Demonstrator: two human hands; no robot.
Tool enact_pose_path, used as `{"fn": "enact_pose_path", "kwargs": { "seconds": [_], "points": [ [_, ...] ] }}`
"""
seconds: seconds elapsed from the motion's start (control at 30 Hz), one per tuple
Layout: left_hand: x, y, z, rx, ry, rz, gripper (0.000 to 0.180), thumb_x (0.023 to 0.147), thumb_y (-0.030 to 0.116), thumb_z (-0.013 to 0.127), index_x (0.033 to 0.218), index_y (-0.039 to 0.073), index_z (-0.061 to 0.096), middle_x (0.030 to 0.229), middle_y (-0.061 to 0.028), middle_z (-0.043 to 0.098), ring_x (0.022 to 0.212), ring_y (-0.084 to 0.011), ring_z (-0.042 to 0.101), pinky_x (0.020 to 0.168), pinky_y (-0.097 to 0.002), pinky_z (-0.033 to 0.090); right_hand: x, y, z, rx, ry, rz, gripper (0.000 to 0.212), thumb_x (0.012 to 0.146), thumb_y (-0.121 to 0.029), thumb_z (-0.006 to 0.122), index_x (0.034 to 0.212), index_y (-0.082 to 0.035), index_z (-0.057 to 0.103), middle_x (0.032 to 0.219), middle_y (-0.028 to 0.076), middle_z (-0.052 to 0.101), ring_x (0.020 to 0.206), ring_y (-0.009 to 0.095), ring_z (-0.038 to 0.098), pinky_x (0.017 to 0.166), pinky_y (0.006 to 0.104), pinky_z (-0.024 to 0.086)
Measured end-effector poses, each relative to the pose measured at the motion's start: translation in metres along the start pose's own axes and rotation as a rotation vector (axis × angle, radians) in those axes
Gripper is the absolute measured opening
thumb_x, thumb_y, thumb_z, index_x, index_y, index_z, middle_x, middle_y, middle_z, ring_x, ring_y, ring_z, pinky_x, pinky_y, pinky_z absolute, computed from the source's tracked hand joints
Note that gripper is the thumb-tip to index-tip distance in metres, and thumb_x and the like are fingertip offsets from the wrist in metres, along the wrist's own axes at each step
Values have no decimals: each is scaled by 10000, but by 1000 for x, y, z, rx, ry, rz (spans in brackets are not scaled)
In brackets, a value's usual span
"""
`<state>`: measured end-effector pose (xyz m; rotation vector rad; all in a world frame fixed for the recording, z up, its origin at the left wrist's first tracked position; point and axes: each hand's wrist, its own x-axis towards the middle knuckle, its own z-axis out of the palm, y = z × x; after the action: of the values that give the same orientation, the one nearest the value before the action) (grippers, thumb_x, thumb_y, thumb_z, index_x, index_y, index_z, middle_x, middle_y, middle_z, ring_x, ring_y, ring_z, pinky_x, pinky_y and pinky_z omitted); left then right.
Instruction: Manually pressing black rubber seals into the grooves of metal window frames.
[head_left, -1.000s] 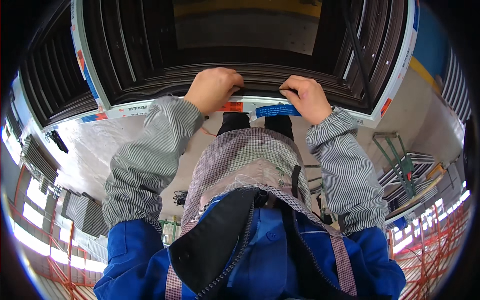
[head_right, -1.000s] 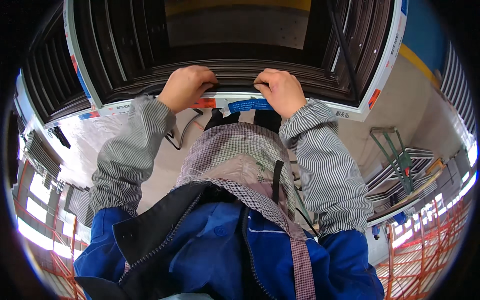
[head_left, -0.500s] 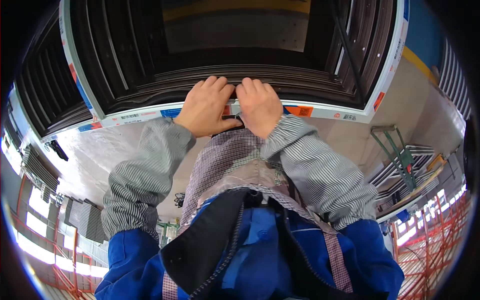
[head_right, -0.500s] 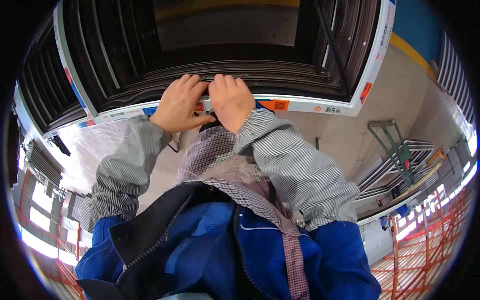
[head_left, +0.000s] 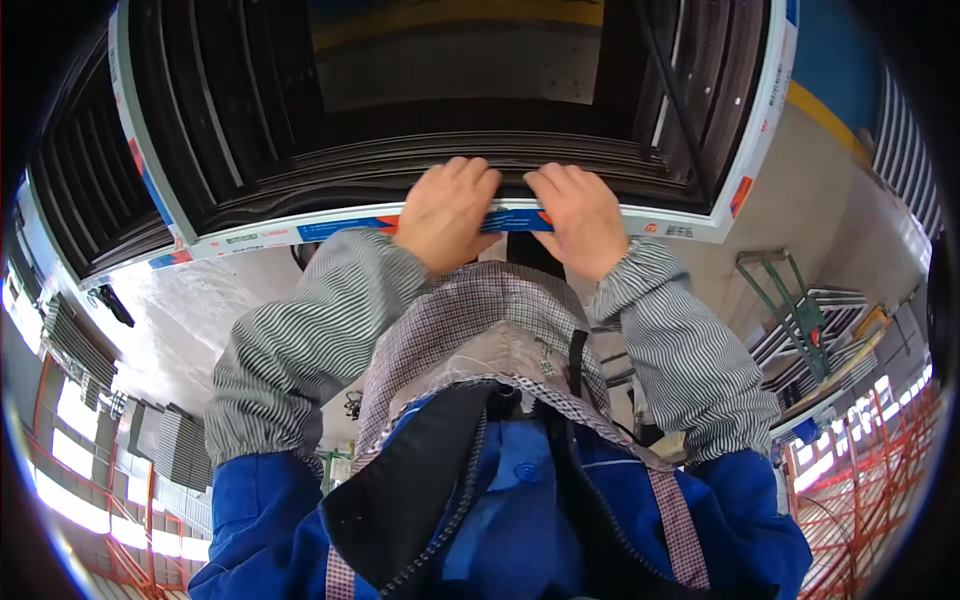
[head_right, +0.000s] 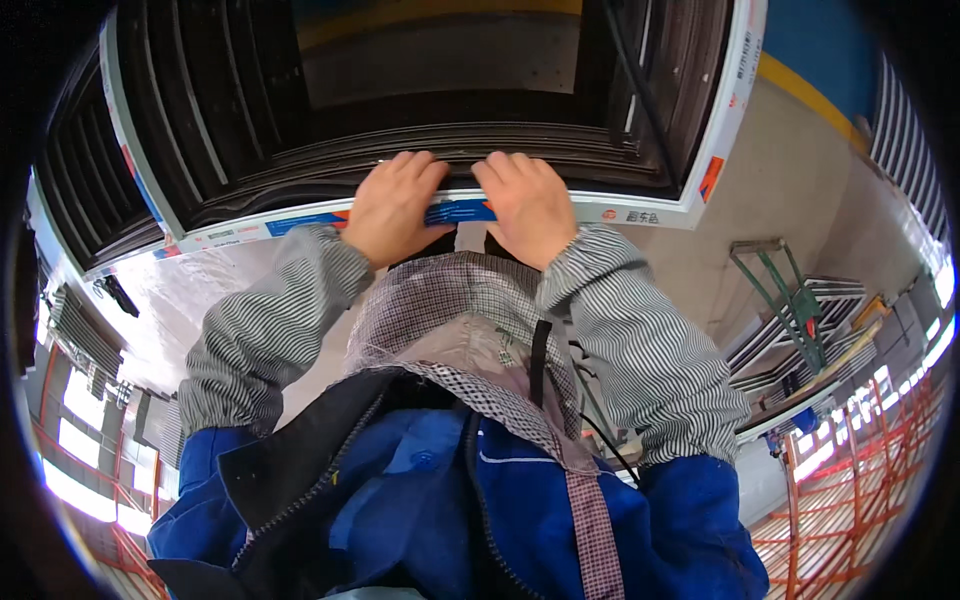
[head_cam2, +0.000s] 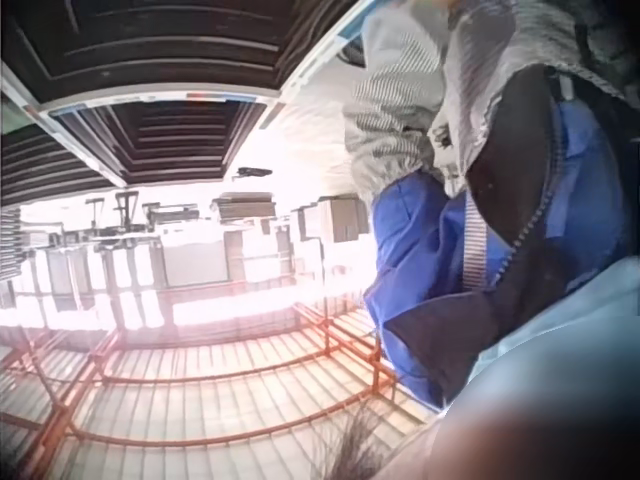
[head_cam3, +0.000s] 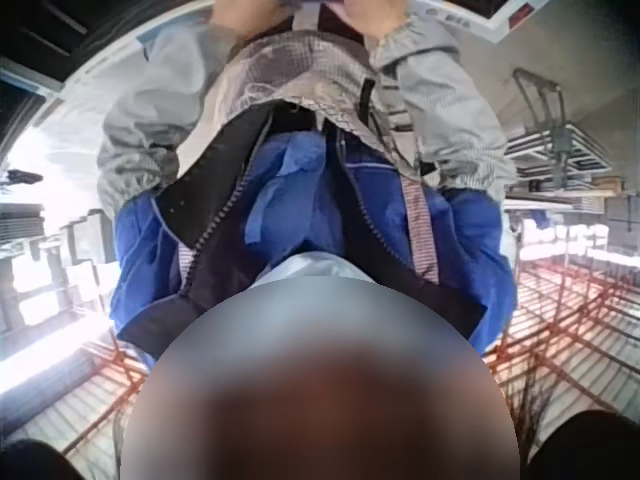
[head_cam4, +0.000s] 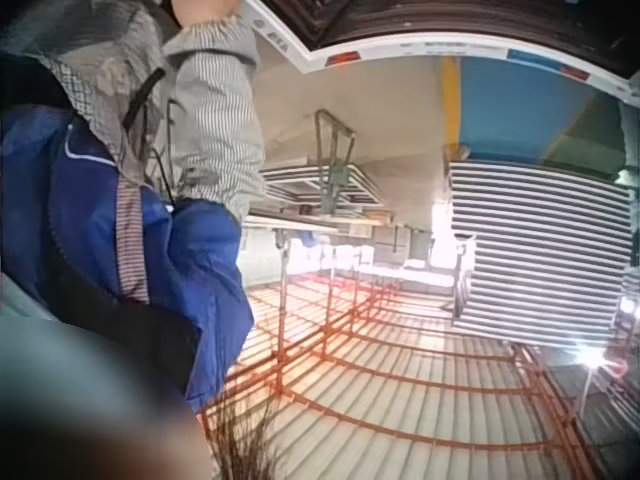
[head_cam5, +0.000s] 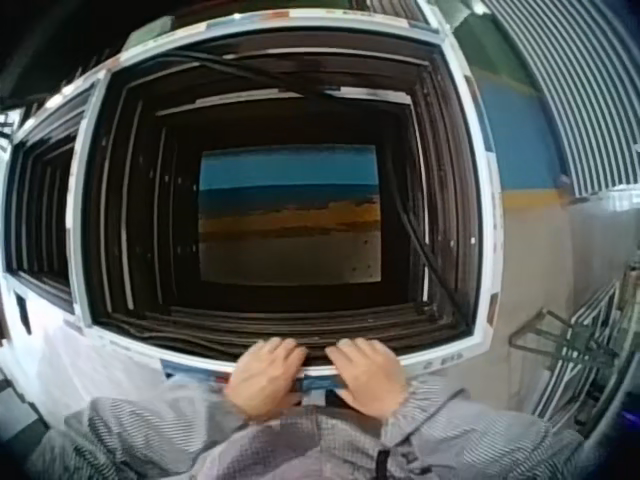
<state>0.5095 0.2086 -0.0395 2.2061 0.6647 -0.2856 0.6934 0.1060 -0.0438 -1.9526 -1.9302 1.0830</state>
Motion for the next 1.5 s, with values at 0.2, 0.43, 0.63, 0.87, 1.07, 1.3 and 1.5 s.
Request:
{"fn": "enact_pose_path", "kwargs": {
  "seconds": [0.2, 0.43, 0.63, 0.87, 1.07, 1.3, 1.5],
  "points": [
    [6, 4, 8, 88, 30, 207, 498, 611, 185, 791, 1053, 53, 604, 1004, -57, 584, 1006, -227, 564, 860, -340, 462, 1, 4, 0, -108, -62, -223, 528, 574, -152, 814, 1047, -35, 611, 1008, 81, 577, 945, 255, 576, 855, 355, 467],
    [19, 37, 20, 89, 160, 44, 533, 612, 185, 788, 1089, 41, 598, 1028, -60, 588, 1021, -224, 563, 897, -328, 444, -19, 25, -10, -37, 92, -5, 488, 601, -161, 792, 1036, -34, 611, 995, 94, 578, 916, 265, 585, 818, 369, 476],
    [35, 46, 31, 145, 86, 158, 380, 647, 161, 746, 988, 72, 603, 973, -30, 572, 954, -206, 557, 854, -318, 446, -22, 42, -19, -101, 5, -212, 416, 612, -165, 774, 961, -37, 586, 948, 77, 548, 897, 255, 565, 786, 356, 462],
    [50, 57, 31, 110, 96, 21, 507, 636, 208, 782, 1094, 75, 611, 1032, -36, 595, 999, -207, 574, 892, -333, 442, -33, 57, -24, -81, 149, 7, 588, 563, -191, 803, 1092, -24, 608, 999, 81, 562, 939, 272, 575, 800, 379, 468],
    [60, 62, 50, 127, 148, 236, 238, 748, 160, 654, 958, 59, 601, 931, -35, 571, 917, -193, 564, 822, -312, 444, -41, 66, -32, -109, -21, -157, 458, 566, -182, 796, 942, -48, 572, 954, 96, 539, 904, 270, 561, 782, 362, 456],
    [57, 69, 52, 163, 258, 229, 267, 766, 170, 646, 1013, 71, 628, 948, -17, 588, 956, -186, 565, 861, -323, 443, -55, 66, -26, -32, 185, -137, 499, 568, -137, 784, 1022, -20, 612, 1021, 111, 569, 939, 305, 574, 819, 403, 462],
    [59, 79, 59, 235, 308, 251, 302, 821, 168, 596, 1100, 54, 623, 1007, -28, 564, 966, -180, 558, 879, -312, 445, -67, 72, -32, -34, 326, -126, 494, 566, -66, 746, 1042, -11, 626, 974, 110, 560, 901, 304, 570, 783, 406, 469]
  ]
}}
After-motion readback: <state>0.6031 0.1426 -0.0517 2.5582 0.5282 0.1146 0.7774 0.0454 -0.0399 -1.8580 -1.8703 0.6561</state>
